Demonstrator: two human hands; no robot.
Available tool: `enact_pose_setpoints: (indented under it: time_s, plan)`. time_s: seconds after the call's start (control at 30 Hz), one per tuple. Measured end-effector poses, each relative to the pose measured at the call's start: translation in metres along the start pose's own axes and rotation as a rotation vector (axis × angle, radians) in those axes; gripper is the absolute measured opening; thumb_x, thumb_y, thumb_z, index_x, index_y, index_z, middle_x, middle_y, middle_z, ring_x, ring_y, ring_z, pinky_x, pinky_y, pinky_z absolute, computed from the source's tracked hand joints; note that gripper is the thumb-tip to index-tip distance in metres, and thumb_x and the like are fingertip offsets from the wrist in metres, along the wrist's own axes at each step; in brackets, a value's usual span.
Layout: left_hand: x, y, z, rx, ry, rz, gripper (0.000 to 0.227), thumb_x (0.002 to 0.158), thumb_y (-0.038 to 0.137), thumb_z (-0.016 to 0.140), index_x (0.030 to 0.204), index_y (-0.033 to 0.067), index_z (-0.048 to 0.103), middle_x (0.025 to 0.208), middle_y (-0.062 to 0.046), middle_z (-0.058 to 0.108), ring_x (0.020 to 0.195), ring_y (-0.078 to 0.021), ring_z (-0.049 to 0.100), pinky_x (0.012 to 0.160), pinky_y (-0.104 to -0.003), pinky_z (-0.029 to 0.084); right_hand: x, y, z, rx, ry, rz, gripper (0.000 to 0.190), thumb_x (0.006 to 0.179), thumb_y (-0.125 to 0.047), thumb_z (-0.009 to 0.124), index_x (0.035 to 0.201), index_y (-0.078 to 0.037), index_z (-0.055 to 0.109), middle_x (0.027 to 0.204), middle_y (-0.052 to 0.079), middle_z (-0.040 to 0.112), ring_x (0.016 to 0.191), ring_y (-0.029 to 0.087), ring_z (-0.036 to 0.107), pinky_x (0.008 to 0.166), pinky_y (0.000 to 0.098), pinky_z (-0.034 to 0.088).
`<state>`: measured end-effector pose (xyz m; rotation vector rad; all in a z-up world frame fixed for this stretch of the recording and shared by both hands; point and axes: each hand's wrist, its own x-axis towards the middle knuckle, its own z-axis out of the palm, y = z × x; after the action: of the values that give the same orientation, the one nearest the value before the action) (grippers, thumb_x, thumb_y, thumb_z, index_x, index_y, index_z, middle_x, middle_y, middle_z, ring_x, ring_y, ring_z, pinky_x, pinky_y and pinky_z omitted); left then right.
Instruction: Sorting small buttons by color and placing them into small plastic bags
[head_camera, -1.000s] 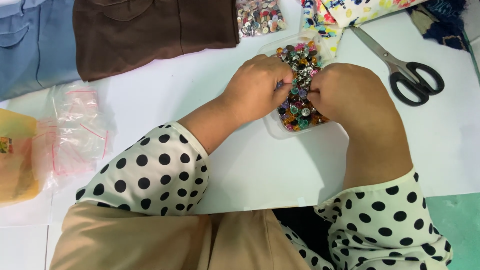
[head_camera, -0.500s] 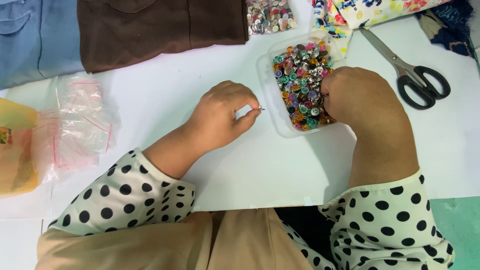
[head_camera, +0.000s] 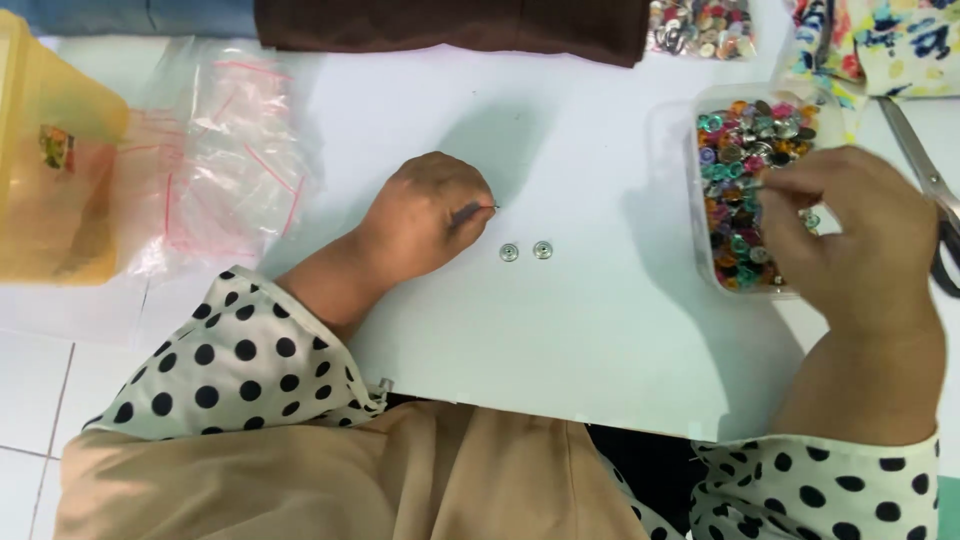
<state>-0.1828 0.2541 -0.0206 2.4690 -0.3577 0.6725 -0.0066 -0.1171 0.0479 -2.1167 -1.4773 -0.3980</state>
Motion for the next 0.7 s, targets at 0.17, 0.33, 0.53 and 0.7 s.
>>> enact_pose_setpoints:
  time_s: [0.17, 0.33, 0.53, 0.7]
  plan:
    - [-0.004, -0.005, 0.013, 0.161, 0.044, 0.119, 0.004, 0.089, 0.011, 0.073, 0.090, 0.0147, 0.071, 0.090, 0.000, 0.071, 0.089, -0.0248, 0.068, 0.078, -0.038, 0.053, 0.046, -0.089, 0.069, 0.117, 0.053, -0.114, 0.009, 0.096, 0.008, 0.072, 0.095, -0.001, 0.075, 0.095, 0.012, 0.074, 0.083, 0.032, 0.067, 0.078, 0.0408, 0.056]
    - [-0.012, -0.013, 0.032, 0.243, 0.092, 0.233, 0.008, 0.092, 0.015, 0.070, 0.084, 0.0149, 0.071, 0.081, -0.001, 0.070, 0.082, -0.0219, 0.068, 0.073, -0.034, 0.053, 0.059, -0.097, 0.116, 0.119, 0.044, -0.201, 0.015, 0.094, 0.005, 0.069, 0.085, -0.006, 0.073, 0.085, 0.008, 0.071, 0.070, 0.029, 0.065, 0.065, 0.0385, 0.056]
    - [-0.012, -0.017, 0.039, 0.256, 0.145, 0.327, 0.011, 0.093, 0.016, 0.063, 0.082, 0.0175, 0.067, 0.078, 0.001, 0.065, 0.079, -0.0206, 0.064, 0.068, -0.034, 0.051, 0.051, -0.095, 0.129, 0.060, 0.029, -0.255, 0.009, 0.095, 0.004, 0.072, 0.089, -0.002, 0.072, 0.091, 0.012, 0.070, 0.075, 0.033, 0.066, 0.066, 0.0426, 0.054]
    - [-0.007, -0.015, 0.035, 0.201, -0.009, 0.244, 0.007, 0.086, 0.012, 0.071, 0.087, 0.0177, 0.068, 0.080, 0.001, 0.067, 0.083, -0.0217, 0.066, 0.073, -0.036, 0.053, 0.046, -0.103, 0.121, 0.058, -0.027, -0.249, 0.012, 0.096, 0.007, 0.065, 0.096, -0.002, 0.072, 0.097, 0.015, 0.070, 0.081, 0.036, 0.067, 0.069, 0.0447, 0.053]
